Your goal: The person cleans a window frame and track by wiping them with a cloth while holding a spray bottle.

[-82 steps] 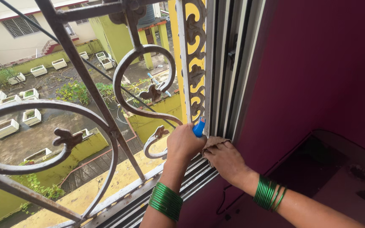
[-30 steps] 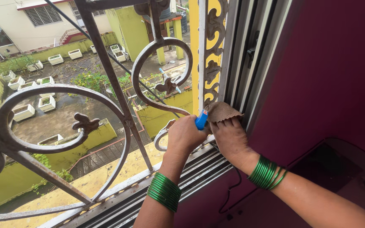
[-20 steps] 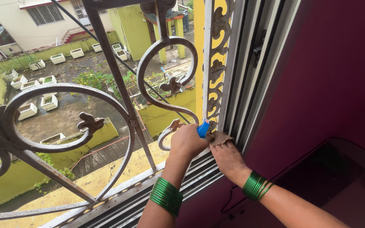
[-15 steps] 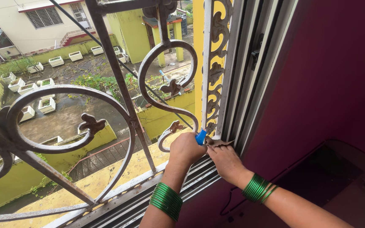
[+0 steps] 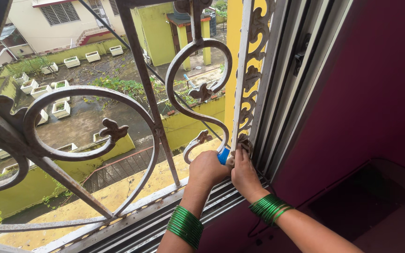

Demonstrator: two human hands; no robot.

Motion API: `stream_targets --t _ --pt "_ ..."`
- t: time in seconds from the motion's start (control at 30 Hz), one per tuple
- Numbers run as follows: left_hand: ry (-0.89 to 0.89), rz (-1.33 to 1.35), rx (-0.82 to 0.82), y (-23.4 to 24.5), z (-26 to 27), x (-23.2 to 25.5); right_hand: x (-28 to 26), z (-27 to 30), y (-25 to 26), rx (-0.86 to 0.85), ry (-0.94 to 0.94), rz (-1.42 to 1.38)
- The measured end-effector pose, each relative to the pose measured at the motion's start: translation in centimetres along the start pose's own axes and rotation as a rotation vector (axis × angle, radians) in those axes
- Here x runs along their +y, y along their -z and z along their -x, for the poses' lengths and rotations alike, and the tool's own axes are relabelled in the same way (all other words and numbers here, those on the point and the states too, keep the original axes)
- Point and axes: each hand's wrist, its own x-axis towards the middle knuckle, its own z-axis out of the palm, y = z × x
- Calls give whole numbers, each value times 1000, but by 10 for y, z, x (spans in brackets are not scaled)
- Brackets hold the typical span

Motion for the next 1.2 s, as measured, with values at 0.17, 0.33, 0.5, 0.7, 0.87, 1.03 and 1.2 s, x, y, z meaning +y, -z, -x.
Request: stream_targets --t 0.17,0.33,0.5,0.7,0.87,1.03,1.2 --pt "0 -43 -49 -10 -6 -5 13 12 5 -62 78 175" --pt "42 -82 -146 -16 -10 -1 11 24 35 -367 62 319" --pt "28 -149 -150 -21 -12 -1 5 27 55 -174 83 248" --pt "55 -155 -150 -25 -8 -1 14 41 39 -195 117 335" --pt "53 -139 -115 -23 -4 -3 21 52 33 -151 113 258" --pt "21 -99 -94 -16 -1 0 -1 47 17 -116 145 315" --pt "69 -103 -152 -11 -3 1 -47 56 -11 -277 110 169"
